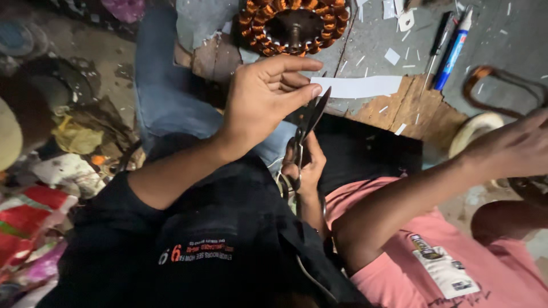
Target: The person insulates the slots of a motor stator by inserting small white paper strips into the copper windings. They use scissors to cut the paper and a screwdriver to press the strips into place. The person works methodically around the stator, ensuring each slot is covered.
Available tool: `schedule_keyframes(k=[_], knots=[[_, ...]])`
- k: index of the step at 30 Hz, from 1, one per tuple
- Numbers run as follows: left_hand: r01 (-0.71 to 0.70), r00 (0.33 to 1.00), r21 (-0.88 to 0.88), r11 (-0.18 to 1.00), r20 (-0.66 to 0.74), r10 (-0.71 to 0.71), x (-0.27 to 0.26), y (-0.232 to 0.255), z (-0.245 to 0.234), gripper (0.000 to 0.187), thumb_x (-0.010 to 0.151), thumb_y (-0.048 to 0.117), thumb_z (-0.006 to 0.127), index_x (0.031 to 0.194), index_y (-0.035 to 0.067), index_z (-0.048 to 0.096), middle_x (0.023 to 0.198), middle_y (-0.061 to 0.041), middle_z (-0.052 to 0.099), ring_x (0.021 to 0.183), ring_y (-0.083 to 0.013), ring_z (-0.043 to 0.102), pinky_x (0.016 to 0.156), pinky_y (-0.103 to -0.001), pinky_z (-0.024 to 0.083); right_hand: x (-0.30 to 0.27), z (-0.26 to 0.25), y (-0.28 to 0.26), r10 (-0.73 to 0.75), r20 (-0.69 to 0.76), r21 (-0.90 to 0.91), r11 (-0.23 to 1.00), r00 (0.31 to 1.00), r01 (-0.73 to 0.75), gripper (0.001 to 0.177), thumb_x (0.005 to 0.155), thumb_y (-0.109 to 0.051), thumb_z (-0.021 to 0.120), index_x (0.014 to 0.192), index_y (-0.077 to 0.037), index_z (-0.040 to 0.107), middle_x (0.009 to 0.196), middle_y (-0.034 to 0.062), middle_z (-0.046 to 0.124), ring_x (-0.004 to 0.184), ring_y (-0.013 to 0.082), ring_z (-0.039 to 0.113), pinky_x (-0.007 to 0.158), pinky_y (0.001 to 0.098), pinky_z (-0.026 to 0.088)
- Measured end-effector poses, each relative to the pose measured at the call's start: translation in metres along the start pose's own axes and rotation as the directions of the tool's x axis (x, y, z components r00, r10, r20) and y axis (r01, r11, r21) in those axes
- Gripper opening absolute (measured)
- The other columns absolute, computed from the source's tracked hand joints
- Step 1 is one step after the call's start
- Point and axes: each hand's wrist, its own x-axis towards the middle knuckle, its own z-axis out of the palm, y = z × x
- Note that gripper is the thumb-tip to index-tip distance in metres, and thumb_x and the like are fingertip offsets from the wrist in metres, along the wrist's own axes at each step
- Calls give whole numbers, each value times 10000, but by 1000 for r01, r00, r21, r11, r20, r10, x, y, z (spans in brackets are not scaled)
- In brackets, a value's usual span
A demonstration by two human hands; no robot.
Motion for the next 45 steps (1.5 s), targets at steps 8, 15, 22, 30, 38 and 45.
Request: schedule_keyframes(k=[8,15,22,30,38,45], knots=[[-69,997,87,994,-26,72,3,-6,-3,295,966,-2,765,1255,-5,705,969,-72,780,867,-67,734,792,-215,623,5,-2,3,-10,14,-123,992,1000,12,1051,743,-293,958,1577,59,424,803,-33,573,676,55,531,614,208,421],[-92,993,143,985,-57,101,3,-10,-5,274,957,7,769,1227,-1,722,959,-68,779,862,-73,730,791,-214,616,6,-6,10,44,-26,-244,969,999,-48,989,711,-166,948,1546,58,467,749,-17,596,636,62,559,596,213,462],[-66,997,-40,997,45,68,-9,11,-6,253,1028,-11,669,1279,-12,699,1199,-81,692,1051,-102,740,883,-242,653,3,-11,15,-57,0,-22,998,998,57,1156,692,-602,899,1529,70,470,860,-9,623,722,66,576,638,192,431],[-147,989,169,975,27,144,-8,20,-9,198,997,13,737,1195,8,745,1140,-79,747,946,-91,736,819,-219,635,-4,0,11,-27,19,-8,1000,999,27,1172,688,-553,932,1538,67,414,816,-24,588,689,65,559,610,205,426],[-63,997,53,997,-30,65,-11,18,-7,270,972,-6,751,1239,6,711,997,-57,757,882,-56,711,766,-198,607,-1,18,-1,-70,-5,-111,991,998,69,1132,700,-450,970,1547,76,435,853,-14,611,676,56,535,611,201,400],[-82,996,-4,997,-22,82,-12,17,-5,295,978,-46,737,1268,-17,689,983,-66,752,897,-69,731,806,-209,620,0,21,1,-108,-44,-312,946,993,89,998,697,-258,967,1526,54,507,747,-43,563,663,39,509,598,205,383]])
